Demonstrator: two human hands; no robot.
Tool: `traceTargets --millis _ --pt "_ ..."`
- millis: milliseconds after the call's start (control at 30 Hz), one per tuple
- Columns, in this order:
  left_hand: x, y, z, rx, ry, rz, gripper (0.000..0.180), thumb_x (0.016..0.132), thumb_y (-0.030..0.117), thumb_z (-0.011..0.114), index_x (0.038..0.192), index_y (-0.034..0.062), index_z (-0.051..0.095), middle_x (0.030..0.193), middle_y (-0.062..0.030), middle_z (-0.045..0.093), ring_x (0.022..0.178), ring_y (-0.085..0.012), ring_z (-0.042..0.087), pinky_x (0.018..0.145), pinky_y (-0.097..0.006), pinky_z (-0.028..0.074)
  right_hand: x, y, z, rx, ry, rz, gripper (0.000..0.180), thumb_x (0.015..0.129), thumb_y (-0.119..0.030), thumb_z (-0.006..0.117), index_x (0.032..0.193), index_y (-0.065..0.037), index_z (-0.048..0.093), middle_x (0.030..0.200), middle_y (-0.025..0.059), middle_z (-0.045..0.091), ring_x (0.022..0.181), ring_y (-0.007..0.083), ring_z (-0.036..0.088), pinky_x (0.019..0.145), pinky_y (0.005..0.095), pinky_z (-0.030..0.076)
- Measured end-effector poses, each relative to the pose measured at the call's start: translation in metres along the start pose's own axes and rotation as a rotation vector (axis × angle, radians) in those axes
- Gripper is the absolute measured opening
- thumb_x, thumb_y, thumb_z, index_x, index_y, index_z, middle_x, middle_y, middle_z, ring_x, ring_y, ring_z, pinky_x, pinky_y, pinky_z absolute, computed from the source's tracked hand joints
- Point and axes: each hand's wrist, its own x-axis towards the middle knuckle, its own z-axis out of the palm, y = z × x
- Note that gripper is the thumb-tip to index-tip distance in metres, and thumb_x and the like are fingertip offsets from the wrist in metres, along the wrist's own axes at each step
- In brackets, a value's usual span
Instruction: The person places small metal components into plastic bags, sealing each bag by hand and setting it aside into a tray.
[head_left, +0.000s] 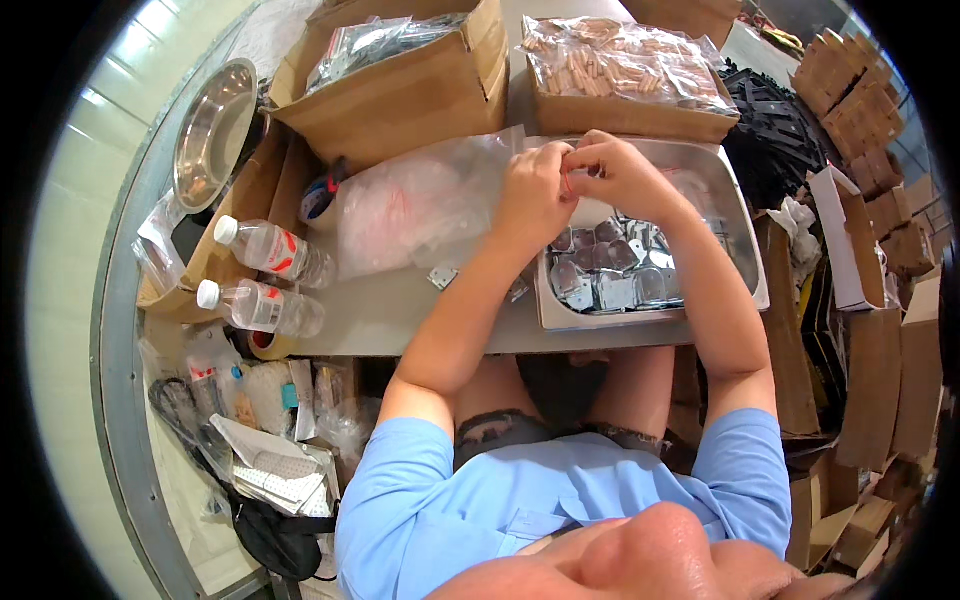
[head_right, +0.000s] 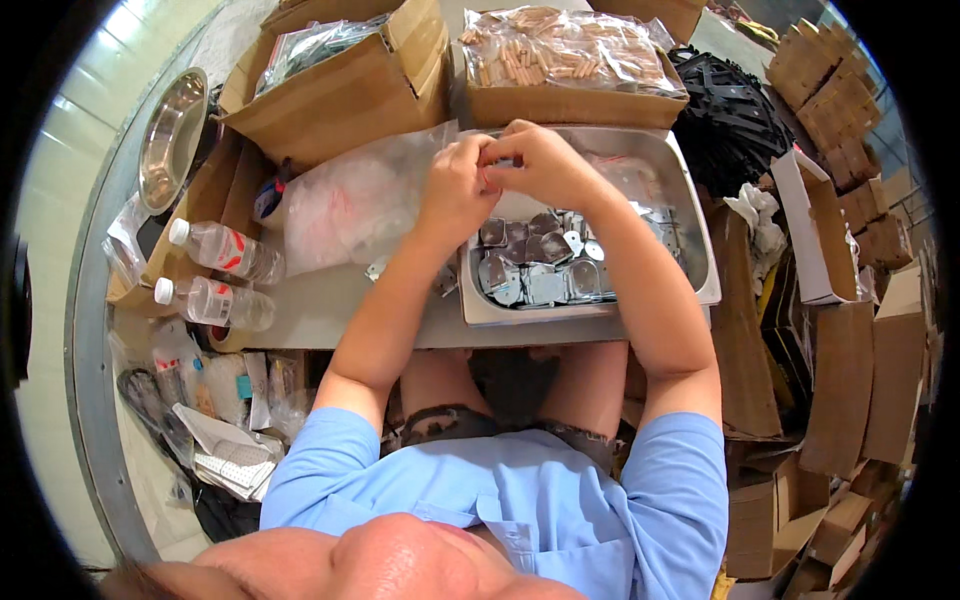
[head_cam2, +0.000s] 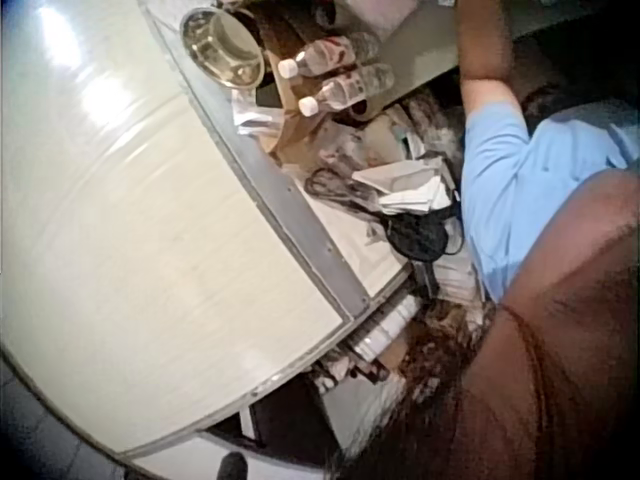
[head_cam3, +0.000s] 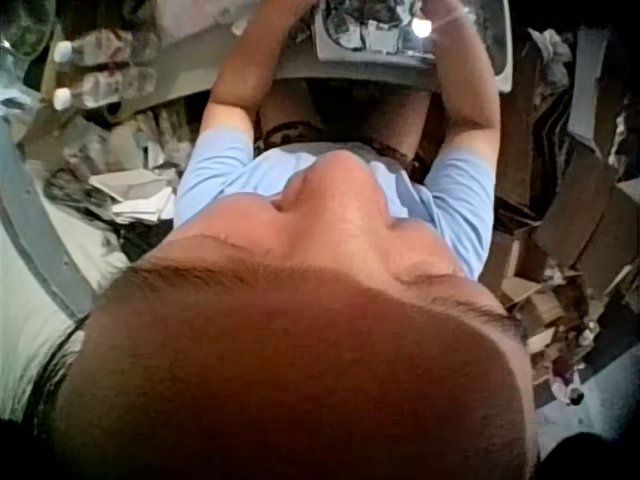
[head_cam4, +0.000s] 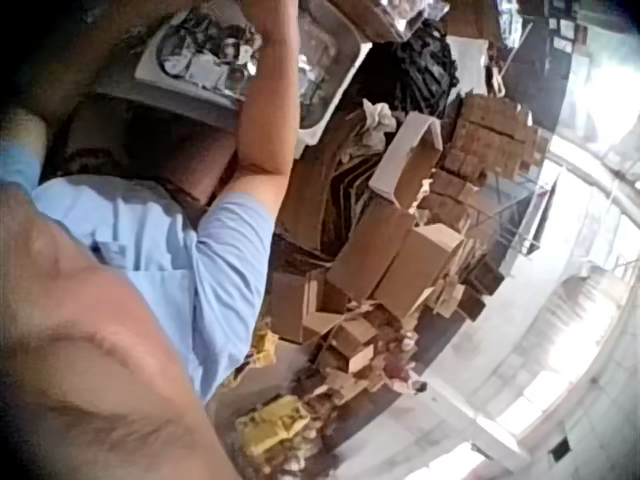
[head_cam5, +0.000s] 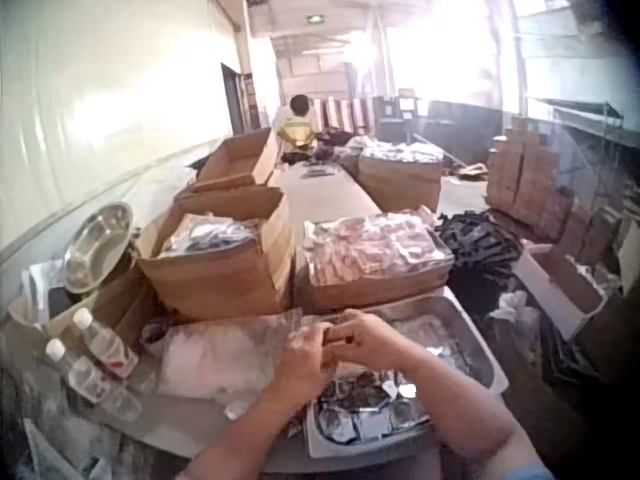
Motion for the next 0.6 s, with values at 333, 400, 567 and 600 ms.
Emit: traceTargets --millis 333,400,567,600 --pt "0.008 -0.011 -0.008 -0.91 0.096 -0.279 0.044 0.072 0.004 0.071 0.11 0.0041 0.048 0.099 -0.0067 0.059 0.096 -0.0119 0.051 0.085 -0.028 0.044 -0.007 0.012 0.018 -0.116 -0.681 0.444 0.047 0.072 -0.034 0.071 0.105 -0.002 0.061 0.092 0.0168 0.065 0.086 0.029 0.061 0.076 0.0372 0.047" --pt "0.008 -0.011 -0.007 -1.01 0.096 -0.303 0.044 0.071 0.005 0.072 0.108 0.0045 0.048 0.097 -0.0041 0.059 0.096 -0.0105 0.05 0.086 -0.027 0.043 -0.005 0.003 0.027 -0.187 -0.697 0.468 0.044 0.07 -0.031 0.073 0.1 -0.001 0.06 0.092 0.0169 0.064 0.085 0.0277 0.062 0.073 0.0369 0.048" --pt "0.007 -0.007 -0.013 -1.087 0.074 -0.354 0.041 0.072 0.004 0.073 0.107 0.0052 0.051 0.095 -0.0076 0.06 0.096 -0.0143 0.053 0.086 -0.029 0.044 -0.008 0.008 0.029 -0.094 -0.659 0.428 0.04 0.069 -0.024 0.074 0.096 0.001 0.059 0.086 0.0135 0.063 0.079 0.0257 0.06 0.071 0.0357 0.047" --pt "0.008 -0.008 -0.013 -1.089 0.073 -0.354 0.041 0.072 0.004 0.073 0.107 0.0052 0.051 0.095 -0.0076 0.06 0.096 -0.0143 0.053 0.086 -0.029 0.044 -0.007 0.011 0.028 -0.056 -0.672 0.394 0.039 0.068 -0.022 0.075 0.096 0.0 0.058 0.084 0.0122 0.062 0.078 0.0248 0.059 0.071 0.0348 0.046"
